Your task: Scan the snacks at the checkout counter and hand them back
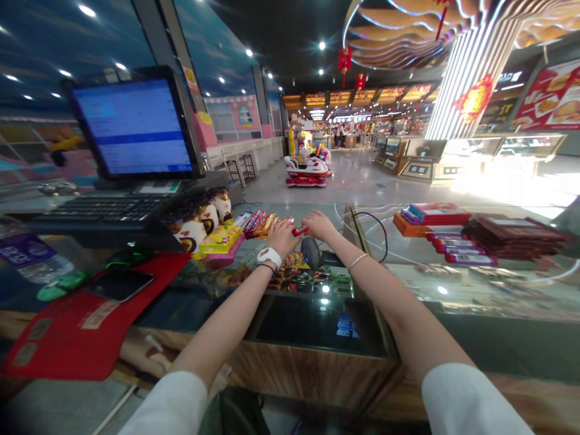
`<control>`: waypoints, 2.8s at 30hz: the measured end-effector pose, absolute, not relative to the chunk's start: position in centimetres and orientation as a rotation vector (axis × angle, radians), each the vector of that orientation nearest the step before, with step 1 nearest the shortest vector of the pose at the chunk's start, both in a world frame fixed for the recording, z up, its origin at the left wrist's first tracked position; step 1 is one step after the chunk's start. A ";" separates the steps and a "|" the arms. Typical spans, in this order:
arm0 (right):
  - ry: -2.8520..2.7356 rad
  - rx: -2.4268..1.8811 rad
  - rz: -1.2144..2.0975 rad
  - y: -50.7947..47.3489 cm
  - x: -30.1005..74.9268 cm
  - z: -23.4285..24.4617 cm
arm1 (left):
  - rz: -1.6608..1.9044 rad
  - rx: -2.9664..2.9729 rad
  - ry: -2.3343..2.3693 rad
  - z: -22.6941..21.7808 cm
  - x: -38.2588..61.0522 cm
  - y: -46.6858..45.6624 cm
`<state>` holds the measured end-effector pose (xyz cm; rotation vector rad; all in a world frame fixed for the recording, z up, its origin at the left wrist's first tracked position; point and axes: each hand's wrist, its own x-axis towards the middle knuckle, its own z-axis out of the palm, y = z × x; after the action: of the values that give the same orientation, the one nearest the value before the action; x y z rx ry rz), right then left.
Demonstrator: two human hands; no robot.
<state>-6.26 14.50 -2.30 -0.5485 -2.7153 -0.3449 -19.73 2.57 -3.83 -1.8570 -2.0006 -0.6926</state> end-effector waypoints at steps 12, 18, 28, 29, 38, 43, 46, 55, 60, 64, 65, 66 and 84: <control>-2.447 -0.461 -0.418 11.0 -3.6 1.4 | -0.883 -1.725 -1.822 -1.0 -18.9 1.1; -2.349 -0.461 -0.339 9.1 -1.2 1.6 | -0.934 -1.748 -1.720 -0.1 -18.1 0.0; -2.258 -0.519 -0.326 6.5 3.8 0.4 | -0.980 -1.897 -1.560 0.6 -15.6 -1.2; -2.247 -0.524 -0.334 6.3 4.0 0.3 | -0.982 -1.904 -1.546 0.6 -15.5 -1.2; -2.220 -0.561 -0.362 6.4 4.4 -0.6 | -0.974 -1.905 -1.510 0.1 -15.4 -1.0; -2.205 -0.570 -0.346 6.7 4.2 -1.1 | -0.968 -1.896 -1.496 -0.1 -15.5 -0.9; -2.191 -0.566 -0.323 6.5 4.1 -0.9 | -0.966 -1.883 -1.520 -0.1 -15.8 -0.7; -2.326 -0.408 -0.061 6.1 5.5 -0.3 | -1.000 -1.718 -1.701 -0.1 -18.2 -0.1; -2.606 -0.512 0.119 6.5 5.2 -2.5 | -1.013 -1.711 -1.713 -0.5 -19.1 0.2; -2.732 -0.584 0.253 6.9 4.7 -4.0 | -1.067 -1.721 -1.676 -0.8 -19.5 0.6; -2.741 -0.582 0.267 7.0 4.7 -4.3 | -1.081 -1.720 -1.666 -0.9 -19.5 0.7; -2.744 -0.580 0.272 7.2 4.6 -4.5 | -1.092 -1.718 -1.655 -1.0 -19.6 0.8; -2.740 -0.556 -0.087 5.9 4.5 -5.4 | -1.073 -1.711 -1.633 -1.5 -20.6 1.3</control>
<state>4.55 5.90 -5.43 -0.5556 -2.7402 -0.0867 -20.58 1.31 -1.53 -1.7110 -1.6326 -1.0729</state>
